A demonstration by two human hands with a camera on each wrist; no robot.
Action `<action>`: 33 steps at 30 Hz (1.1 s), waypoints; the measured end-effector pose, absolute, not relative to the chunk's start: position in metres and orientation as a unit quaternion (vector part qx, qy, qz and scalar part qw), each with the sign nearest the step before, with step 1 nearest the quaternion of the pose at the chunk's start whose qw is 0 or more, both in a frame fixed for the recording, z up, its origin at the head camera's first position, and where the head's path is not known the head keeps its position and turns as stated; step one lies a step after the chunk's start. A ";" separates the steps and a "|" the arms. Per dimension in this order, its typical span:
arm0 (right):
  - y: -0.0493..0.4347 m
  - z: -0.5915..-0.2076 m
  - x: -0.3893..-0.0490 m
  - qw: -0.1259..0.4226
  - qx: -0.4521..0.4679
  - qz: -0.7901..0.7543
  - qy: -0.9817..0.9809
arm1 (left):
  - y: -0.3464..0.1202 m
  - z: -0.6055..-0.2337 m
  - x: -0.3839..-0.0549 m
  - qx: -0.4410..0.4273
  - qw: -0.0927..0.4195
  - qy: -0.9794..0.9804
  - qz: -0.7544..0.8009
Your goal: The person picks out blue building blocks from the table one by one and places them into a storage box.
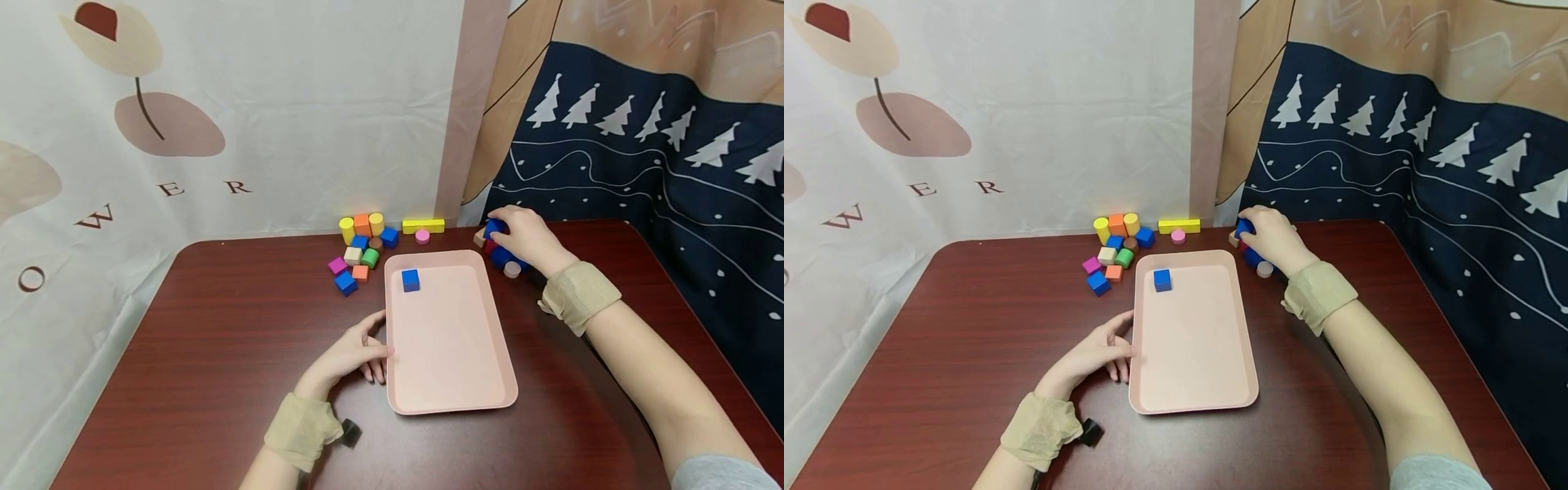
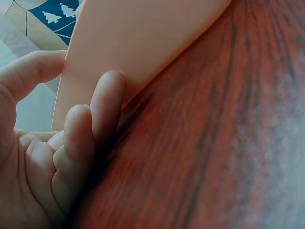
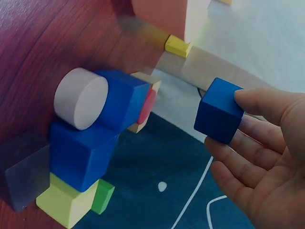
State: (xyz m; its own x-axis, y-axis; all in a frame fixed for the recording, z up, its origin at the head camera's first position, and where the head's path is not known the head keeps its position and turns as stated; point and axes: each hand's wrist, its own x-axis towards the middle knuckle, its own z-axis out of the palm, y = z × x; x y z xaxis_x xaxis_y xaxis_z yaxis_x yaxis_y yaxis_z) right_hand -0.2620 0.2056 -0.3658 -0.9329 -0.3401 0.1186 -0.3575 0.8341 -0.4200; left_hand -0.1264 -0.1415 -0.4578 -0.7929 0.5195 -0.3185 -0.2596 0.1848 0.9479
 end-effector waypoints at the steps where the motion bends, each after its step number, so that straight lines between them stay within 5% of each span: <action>1: 0.204 -0.365 -0.261 0.019 0.184 0.224 -0.957 | -0.141 -0.457 -0.126 0.092 0.309 0.705 0.632; 33: 0.159 -0.355 -0.235 -0.009 0.235 0.231 -0.944 | -0.142 -0.457 -0.126 0.088 0.306 0.712 0.626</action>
State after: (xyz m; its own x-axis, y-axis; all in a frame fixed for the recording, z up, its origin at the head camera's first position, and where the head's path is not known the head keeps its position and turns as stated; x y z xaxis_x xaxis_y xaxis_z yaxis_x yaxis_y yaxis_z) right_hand -0.2352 0.1586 -0.3550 -0.8896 -0.4473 0.0918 -0.4391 0.7827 -0.4410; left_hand -0.1260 -0.1416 -0.4569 -0.7970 0.5092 -0.3248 -0.2576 0.1999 0.9453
